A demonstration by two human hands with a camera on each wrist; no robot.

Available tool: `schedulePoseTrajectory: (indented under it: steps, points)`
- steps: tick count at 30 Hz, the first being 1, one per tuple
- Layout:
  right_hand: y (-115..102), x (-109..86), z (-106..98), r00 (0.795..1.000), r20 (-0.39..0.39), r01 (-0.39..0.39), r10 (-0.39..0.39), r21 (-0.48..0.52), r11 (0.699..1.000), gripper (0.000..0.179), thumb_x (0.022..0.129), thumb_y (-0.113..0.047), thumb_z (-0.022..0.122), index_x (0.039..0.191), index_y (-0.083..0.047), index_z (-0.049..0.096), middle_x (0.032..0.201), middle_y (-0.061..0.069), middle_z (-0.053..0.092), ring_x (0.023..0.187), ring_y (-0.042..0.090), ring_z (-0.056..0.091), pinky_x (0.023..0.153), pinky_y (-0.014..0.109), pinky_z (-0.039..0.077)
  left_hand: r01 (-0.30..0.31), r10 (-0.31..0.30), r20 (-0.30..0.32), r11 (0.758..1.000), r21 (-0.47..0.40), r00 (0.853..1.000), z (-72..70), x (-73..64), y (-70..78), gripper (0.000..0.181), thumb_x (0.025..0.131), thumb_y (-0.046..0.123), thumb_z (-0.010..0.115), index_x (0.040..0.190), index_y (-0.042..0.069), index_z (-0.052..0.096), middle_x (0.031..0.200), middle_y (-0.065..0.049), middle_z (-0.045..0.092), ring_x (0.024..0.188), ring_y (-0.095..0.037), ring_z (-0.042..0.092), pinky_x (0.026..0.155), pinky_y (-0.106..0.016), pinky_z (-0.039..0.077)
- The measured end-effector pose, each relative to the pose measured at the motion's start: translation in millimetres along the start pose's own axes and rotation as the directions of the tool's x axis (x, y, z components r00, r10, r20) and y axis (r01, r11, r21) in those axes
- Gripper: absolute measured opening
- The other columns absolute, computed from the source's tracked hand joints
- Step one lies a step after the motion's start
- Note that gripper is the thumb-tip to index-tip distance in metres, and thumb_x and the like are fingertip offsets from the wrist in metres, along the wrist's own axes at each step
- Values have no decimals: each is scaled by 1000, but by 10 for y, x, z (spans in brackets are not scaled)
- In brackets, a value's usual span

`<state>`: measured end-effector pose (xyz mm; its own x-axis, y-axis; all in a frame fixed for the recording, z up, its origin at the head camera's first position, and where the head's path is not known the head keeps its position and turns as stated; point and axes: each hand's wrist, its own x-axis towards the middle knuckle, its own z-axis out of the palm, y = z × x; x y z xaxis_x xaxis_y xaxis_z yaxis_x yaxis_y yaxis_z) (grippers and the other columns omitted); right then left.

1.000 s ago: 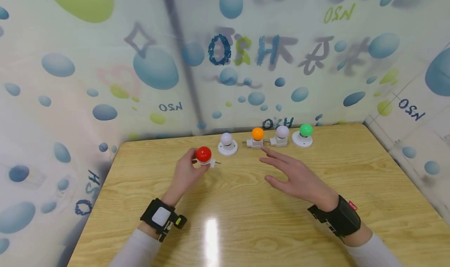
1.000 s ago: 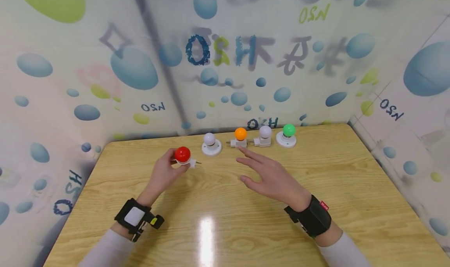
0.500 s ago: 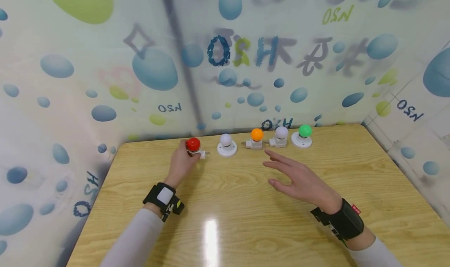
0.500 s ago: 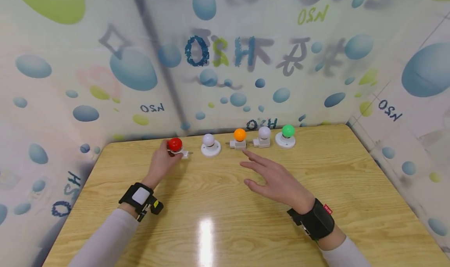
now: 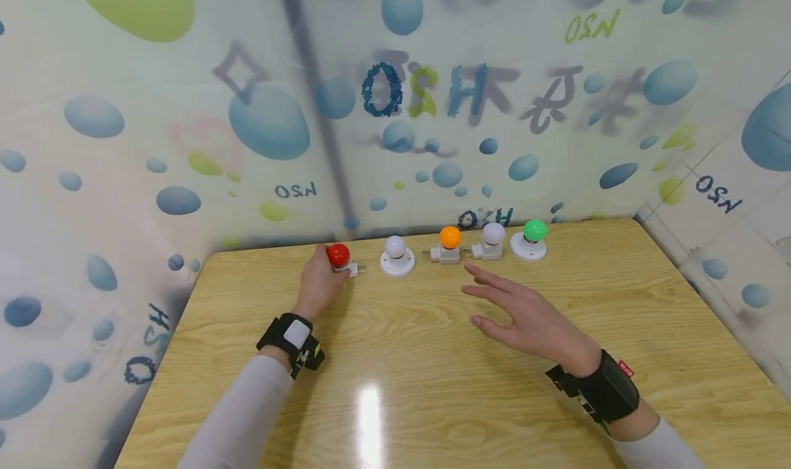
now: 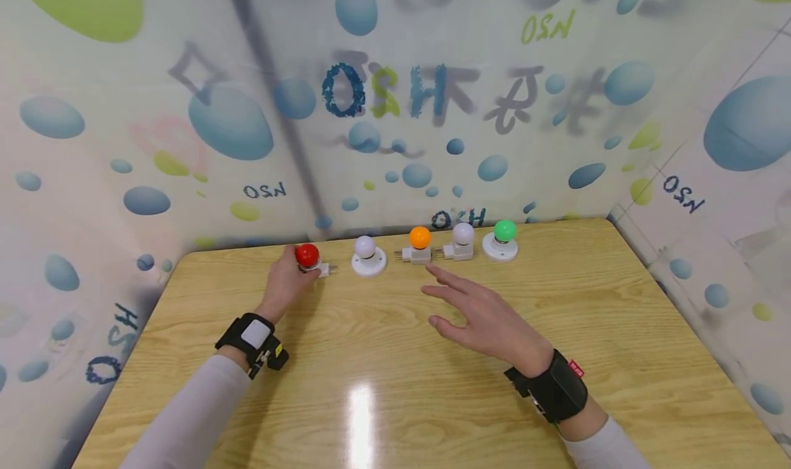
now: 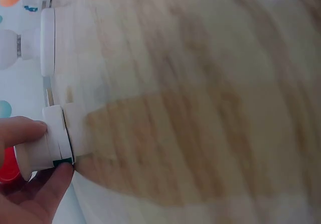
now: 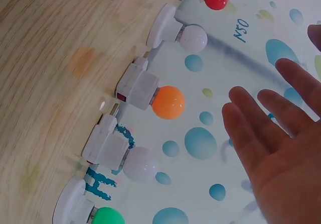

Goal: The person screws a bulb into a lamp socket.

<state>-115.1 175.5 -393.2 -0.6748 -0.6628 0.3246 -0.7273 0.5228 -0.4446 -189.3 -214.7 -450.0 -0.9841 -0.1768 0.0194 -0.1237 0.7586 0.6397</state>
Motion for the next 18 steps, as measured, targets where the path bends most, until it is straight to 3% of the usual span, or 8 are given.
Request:
schedulePoseTrajectory:
  steps: [5,10,14,18]
  points:
    - [28,-17,0,1000,6,-13,13,-34,999,50,96,-25,76,141,-10,63,160,12,45,136,33,55,96,52,55,-2,4,37,999,-38,999,-16,-31,-16,67,92,8,76,145,-7,38,141,-30,55,124,-43,57,110,-54,45]
    - [124,-91,-84,986,30,-165,167,-54,985,54,100,-31,71,147,-8,57,161,12,43,140,37,49,104,59,48,-79,84,97,995,-62,992,-143,-188,-47,87,93,18,77,158,-6,23,158,-29,38,141,-44,43,118,-57,34]
    - [294,-192,-226,957,-4,-289,290,-101,952,66,102,-41,65,155,-5,46,163,17,39,145,44,39,110,67,36,-176,170,101,983,60,980,-326,-400,-51,94,96,39,72,162,-3,20,167,-27,20,152,-49,19,120,-66,21]
    - [556,-304,-362,945,-92,-326,313,-190,926,75,102,-44,64,158,-1,37,163,25,34,147,51,30,112,72,27,-245,235,71,944,221,970,-485,-568,-118,97,96,58,63,162,0,23,170,-26,12,154,-51,8,116,-76,11]
